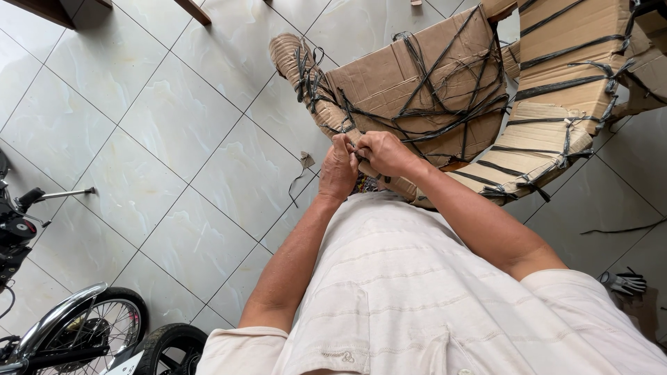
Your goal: Wrapping and securing cardboard components with plastic straps using a hook tool to assemble a furniture structure
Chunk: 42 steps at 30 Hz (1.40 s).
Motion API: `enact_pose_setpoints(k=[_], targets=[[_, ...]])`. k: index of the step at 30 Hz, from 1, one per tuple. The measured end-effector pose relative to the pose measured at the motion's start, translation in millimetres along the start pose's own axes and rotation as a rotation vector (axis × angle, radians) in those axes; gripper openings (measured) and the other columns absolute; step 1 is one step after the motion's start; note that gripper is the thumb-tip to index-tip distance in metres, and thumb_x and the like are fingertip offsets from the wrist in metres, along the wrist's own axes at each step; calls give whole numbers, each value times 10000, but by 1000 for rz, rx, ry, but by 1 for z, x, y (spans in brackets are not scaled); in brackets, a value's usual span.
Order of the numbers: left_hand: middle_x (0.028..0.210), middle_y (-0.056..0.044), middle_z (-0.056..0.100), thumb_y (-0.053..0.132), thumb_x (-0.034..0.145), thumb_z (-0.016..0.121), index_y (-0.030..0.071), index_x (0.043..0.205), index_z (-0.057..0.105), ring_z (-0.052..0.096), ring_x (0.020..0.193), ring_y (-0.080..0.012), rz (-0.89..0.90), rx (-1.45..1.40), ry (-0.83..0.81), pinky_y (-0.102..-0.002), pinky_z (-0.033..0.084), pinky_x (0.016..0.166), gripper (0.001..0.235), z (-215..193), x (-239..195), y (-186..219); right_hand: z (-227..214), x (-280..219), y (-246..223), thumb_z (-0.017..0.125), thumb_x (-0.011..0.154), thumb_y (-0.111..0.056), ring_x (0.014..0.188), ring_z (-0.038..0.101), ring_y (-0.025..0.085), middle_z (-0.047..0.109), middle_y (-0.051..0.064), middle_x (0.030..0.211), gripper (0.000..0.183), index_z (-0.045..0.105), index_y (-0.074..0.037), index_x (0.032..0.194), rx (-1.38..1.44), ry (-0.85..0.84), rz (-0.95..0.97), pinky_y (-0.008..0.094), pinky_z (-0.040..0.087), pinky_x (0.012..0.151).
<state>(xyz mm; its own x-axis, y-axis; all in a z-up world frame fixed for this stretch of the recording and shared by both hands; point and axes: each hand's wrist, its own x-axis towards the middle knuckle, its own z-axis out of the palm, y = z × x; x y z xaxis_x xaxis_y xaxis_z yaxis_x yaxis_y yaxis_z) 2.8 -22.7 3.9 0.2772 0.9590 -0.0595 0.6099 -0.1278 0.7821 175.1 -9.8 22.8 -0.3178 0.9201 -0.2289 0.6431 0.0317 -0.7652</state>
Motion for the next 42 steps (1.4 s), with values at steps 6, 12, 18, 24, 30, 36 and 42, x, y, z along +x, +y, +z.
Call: enact_pose_setpoints(k=[6, 12, 18, 24, 30, 36, 42], targets=[[860, -15, 596, 190, 972, 640, 204, 1005, 550, 688, 874, -263, 119, 186, 112, -395, 607, 697, 97, 20, -2, -40, 11, 5, 24, 657, 977, -194, 730, 676, 210, 689, 71, 730, 156, 718, -90, 877, 293, -56, 182, 379, 536, 673], [893, -30, 594, 259, 924, 694, 161, 1054, 623, 685, 859, -258, 165, 222, 127, -367, 600, 725, 178, 12, -19, -18, 24, 5, 34, 658, 959, -169, 693, 651, 158, 670, 59, 707, 148, 719, -68, 871, 413, -14, 228, 320, 532, 602], [831, -26, 604, 326, 1024, 615, 178, 1009, 635, 693, 819, -264, 207, 334, 131, -371, 591, 705, 150, 34, -11, -50, 22, 9, 41, 691, 937, -184, 682, 655, 156, 692, 49, 703, 114, 747, -99, 889, 350, -25, 229, 320, 536, 617], [822, 1, 580, 299, 1046, 581, 201, 974, 604, 677, 801, -232, 198, 379, 28, -370, 562, 705, 123, 8, -6, -35, 15, 7, 25, 733, 931, -211, 779, 694, 253, 714, 120, 771, 95, 773, -132, 966, 290, 43, 218, 411, 536, 673], [803, 20, 587, 296, 1010, 611, 215, 933, 604, 668, 800, -216, 182, 472, -18, -365, 523, 724, 112, 19, -13, -69, 16, 9, 44, 702, 966, -339, 848, 716, 313, 726, 87, 808, 187, 736, -172, 891, 119, 139, 307, 428, 553, 737], [825, -58, 677, 335, 1020, 658, 225, 969, 670, 706, 803, -293, -98, 144, -14, -420, 564, 707, 123, 11, -21, -64, -13, -16, 15, 645, 987, -326, 952, 701, 392, 741, 175, 910, 226, 753, -128, 965, 231, 229, 389, 515, 540, 827], [1371, -230, 599, 469, 971, 717, 57, 1426, 503, 669, 1162, -413, -494, -192, 135, -505, 566, 961, 650, -34, 2, -11, -59, -51, 148, 621, 985, -207, 705, 672, 148, 710, 37, 760, 186, 758, -112, 1067, 390, 374, 566, 310, 542, 666]])
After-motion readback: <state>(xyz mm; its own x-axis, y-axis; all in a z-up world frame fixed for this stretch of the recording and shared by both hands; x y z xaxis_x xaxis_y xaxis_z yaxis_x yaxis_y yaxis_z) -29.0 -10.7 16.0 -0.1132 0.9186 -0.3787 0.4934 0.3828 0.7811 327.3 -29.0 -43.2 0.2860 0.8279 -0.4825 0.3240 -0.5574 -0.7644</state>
